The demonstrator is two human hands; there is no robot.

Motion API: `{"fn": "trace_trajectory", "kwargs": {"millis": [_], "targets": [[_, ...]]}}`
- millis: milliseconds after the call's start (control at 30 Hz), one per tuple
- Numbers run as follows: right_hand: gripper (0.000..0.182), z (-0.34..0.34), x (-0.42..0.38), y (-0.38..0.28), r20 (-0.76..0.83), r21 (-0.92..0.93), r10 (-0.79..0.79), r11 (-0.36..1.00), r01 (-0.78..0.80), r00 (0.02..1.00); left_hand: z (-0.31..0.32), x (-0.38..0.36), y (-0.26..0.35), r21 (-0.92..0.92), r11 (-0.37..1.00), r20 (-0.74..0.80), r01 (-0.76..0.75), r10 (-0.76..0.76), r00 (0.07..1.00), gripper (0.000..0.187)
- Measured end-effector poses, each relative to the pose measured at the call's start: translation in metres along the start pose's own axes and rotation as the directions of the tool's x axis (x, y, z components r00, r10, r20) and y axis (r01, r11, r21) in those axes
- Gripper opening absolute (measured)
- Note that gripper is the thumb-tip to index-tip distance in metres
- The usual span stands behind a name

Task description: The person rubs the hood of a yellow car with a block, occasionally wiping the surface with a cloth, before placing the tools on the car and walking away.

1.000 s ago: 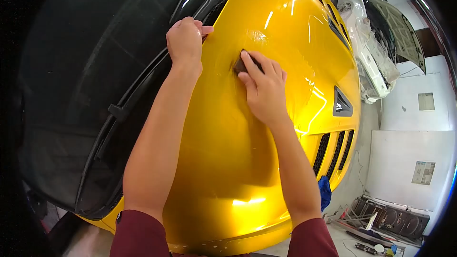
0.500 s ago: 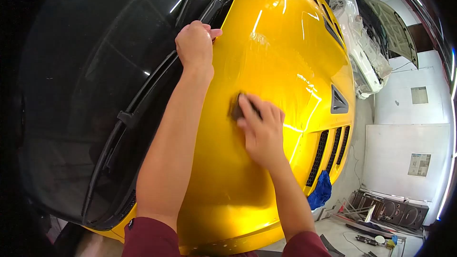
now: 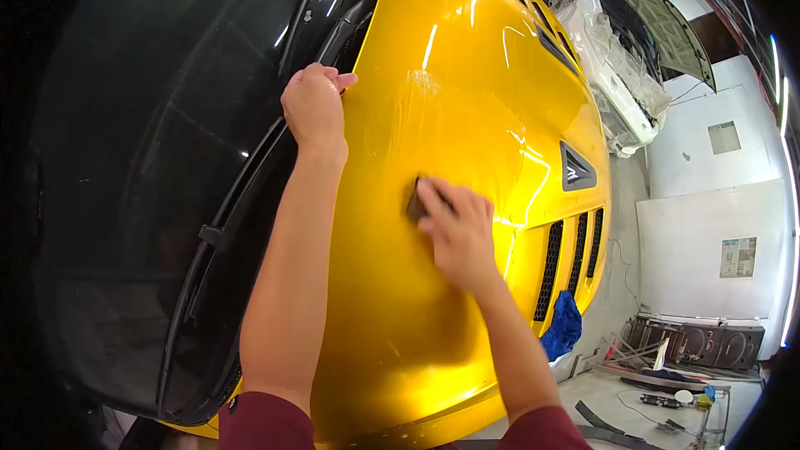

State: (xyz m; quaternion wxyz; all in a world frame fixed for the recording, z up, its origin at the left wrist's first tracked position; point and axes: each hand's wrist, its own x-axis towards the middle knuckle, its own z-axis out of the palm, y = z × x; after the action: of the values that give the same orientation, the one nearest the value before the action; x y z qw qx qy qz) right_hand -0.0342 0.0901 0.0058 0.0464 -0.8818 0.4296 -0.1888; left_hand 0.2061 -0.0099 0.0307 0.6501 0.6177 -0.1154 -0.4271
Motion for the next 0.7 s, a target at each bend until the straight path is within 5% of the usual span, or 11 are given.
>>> {"fn": "trace_trajectory", "kwargs": {"millis": [133,367,533,700], "targets": [[0.050,0.024,0.119,0.070,-0.081,0.040,0.002,0.999,0.002,0.997,0.000,0.003,-0.003,-0.050,0.999,0.018,0.022,-0.021,1.000,0.025],[0.044,0.000,0.038,0.050,0.002,0.073,-0.019,0.997,0.019,1.000,0.000,0.001,-0.006,-0.018,1.000,0.004,-0.001,0.001,1.000,0.023],[0.045,0.026,0.137,0.099,-0.080,0.076,-0.029,0.997,0.035,0.996,0.001,0.004,-0.007,-0.051,0.999,-0.001,-0.010,0.010,1.000,0.021],[0.042,0.009,0.071,0.068,-0.044,0.058,-0.015,0.998,0.018,0.999,0.003,0.005,-0.008,-0.040,0.999,-0.009,-0.009,0.008,1.000,0.022]]}}
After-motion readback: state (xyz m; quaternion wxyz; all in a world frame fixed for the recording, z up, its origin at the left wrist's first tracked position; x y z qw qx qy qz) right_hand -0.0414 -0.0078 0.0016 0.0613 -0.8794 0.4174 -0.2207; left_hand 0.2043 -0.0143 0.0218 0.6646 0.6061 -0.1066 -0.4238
